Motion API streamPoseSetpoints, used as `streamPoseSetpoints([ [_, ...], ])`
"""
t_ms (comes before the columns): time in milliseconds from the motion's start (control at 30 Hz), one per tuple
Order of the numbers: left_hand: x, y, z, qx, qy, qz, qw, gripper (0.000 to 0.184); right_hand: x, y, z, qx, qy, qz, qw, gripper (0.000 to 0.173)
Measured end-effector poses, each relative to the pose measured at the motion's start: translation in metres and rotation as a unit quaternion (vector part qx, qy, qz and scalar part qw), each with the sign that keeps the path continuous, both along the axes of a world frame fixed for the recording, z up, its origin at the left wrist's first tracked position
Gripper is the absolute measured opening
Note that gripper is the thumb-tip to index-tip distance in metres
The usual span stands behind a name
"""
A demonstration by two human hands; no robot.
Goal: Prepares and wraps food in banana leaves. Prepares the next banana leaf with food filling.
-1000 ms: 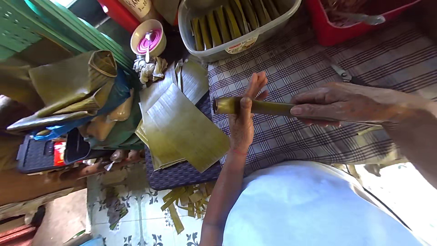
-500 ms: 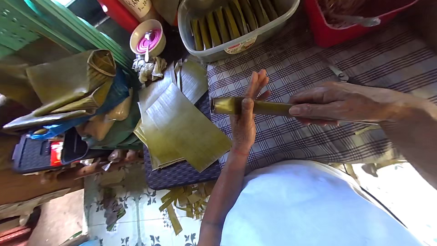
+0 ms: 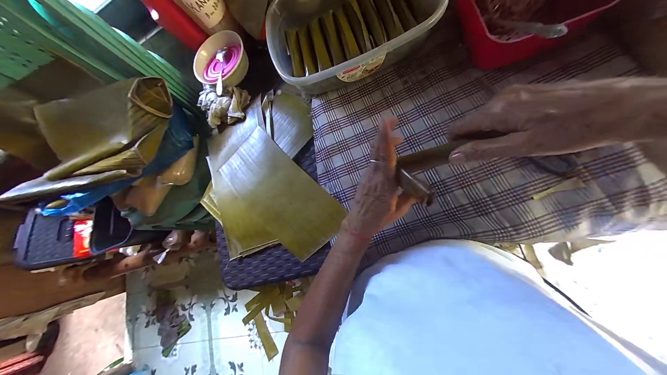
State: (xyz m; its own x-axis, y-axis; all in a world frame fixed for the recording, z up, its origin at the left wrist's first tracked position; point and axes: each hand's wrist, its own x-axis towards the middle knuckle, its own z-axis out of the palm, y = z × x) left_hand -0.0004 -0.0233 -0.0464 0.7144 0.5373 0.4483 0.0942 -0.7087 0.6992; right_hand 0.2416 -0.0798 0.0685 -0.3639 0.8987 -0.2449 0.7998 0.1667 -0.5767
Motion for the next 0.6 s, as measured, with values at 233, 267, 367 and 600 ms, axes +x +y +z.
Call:
streamPoseSetpoints([
  [233,0.016,-0.022,-0.009,0.019,0.153,-0.002,0.988,0.095,-0.04,0.01,0.047,0.025,-0.314,0.09,0.945,0.015],
  [267,0.018,-0.023,-0.01,0.031,0.143,0.009,0.989,0.083,-0.047,0.009,0.047,0.037,-0.327,0.099,0.939,0.017],
  [367,0.023,-0.028,-0.011,0.093,0.101,0.056,0.989,0.047,-0.063,0.01,0.042,0.055,-0.331,0.131,0.933,0.017],
  [600,0.026,-0.031,-0.018,0.101,0.031,0.144,0.984,0.031,-0.068,0.007,0.053,0.15,-0.359,0.186,0.902,0.012],
])
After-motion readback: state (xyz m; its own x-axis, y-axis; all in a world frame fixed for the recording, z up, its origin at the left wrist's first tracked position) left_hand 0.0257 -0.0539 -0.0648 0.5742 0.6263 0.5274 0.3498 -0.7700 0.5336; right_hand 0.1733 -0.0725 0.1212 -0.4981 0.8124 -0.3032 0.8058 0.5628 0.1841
